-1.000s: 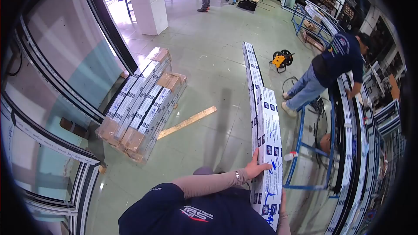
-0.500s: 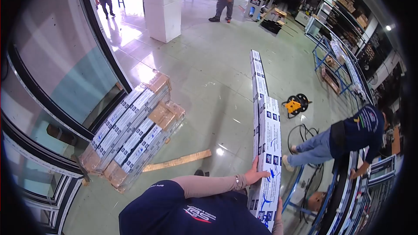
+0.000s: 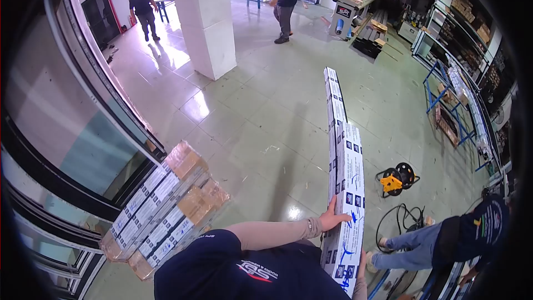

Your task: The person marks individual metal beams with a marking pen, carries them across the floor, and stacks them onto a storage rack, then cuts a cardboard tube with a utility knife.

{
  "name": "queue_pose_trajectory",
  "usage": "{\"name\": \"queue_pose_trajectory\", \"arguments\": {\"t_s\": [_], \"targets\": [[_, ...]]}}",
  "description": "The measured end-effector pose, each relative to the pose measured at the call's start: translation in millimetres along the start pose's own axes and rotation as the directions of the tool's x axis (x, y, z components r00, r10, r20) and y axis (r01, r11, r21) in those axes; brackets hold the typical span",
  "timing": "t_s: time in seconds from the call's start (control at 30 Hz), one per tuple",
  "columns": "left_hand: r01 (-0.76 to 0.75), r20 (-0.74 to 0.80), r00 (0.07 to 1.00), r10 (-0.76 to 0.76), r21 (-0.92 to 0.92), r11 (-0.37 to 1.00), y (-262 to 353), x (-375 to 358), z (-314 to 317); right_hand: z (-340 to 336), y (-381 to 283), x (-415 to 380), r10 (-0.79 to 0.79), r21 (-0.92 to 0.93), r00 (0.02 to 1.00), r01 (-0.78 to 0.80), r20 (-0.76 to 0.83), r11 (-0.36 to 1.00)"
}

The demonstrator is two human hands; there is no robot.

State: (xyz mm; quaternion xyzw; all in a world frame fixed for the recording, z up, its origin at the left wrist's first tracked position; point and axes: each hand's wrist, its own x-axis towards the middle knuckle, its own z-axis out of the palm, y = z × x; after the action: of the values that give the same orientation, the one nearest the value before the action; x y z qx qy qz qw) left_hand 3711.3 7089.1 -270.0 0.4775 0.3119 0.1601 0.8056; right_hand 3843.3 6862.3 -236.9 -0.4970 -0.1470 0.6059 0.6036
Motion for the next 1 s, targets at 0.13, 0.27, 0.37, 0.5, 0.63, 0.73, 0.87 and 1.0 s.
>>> {"name": "queue_pose_trajectory", "arguments": {"t_s": [0.13,0.27,0.37,0.5,0.63,0.73,0.87,1.0], "targets": [[-0.069,-0.079,0.995,0.066,-0.039,0.997,59,100,-40,-2,-54,110,-0.039,-0.112,0.997,0.032,-0.065,0.993],[-0.118,-0.082,0.991,0.108,-0.119,0.986,92,202,-106,25,-95,233,-0.038,-0.124,0.998,0.032,-0.044,0.992],[-0.099,-0.081,0.993,0.089,-0.132,0.986,142,262,-180,57,-117,337,-0.026,-0.129,1.000,0.025,-0.011,0.991],[-0.123,-0.141,0.984,0.106,-0.122,0.985,223,341,-282,118,-157,469,-0.018,-0.122,0.998,0.024,0.056,0.992],[-0.153,-0.153,0.980,0.129,-0.159,0.975,269,420,-355,181,-199,570,0.090,-0.125,0.994,-0.098,-0.067,0.987],[-0.104,-0.095,0.992,0.079,-0.291,0.951,356,454,-419,270,-248,650,0.151,-0.030,0.978,-0.156,-0.146,0.987],[-0.073,-0.003,0.997,0.077,-0.356,0.932,422,540,-493,280,-271,778,0.203,0.017,0.968,-0.203,-0.149,0.979],[-0.026,-0.059,0.998,0.011,-0.265,0.964,488,652,-567,302,-316,923,0.128,-0.050,0.982,-0.136,-0.136,0.989]]}}
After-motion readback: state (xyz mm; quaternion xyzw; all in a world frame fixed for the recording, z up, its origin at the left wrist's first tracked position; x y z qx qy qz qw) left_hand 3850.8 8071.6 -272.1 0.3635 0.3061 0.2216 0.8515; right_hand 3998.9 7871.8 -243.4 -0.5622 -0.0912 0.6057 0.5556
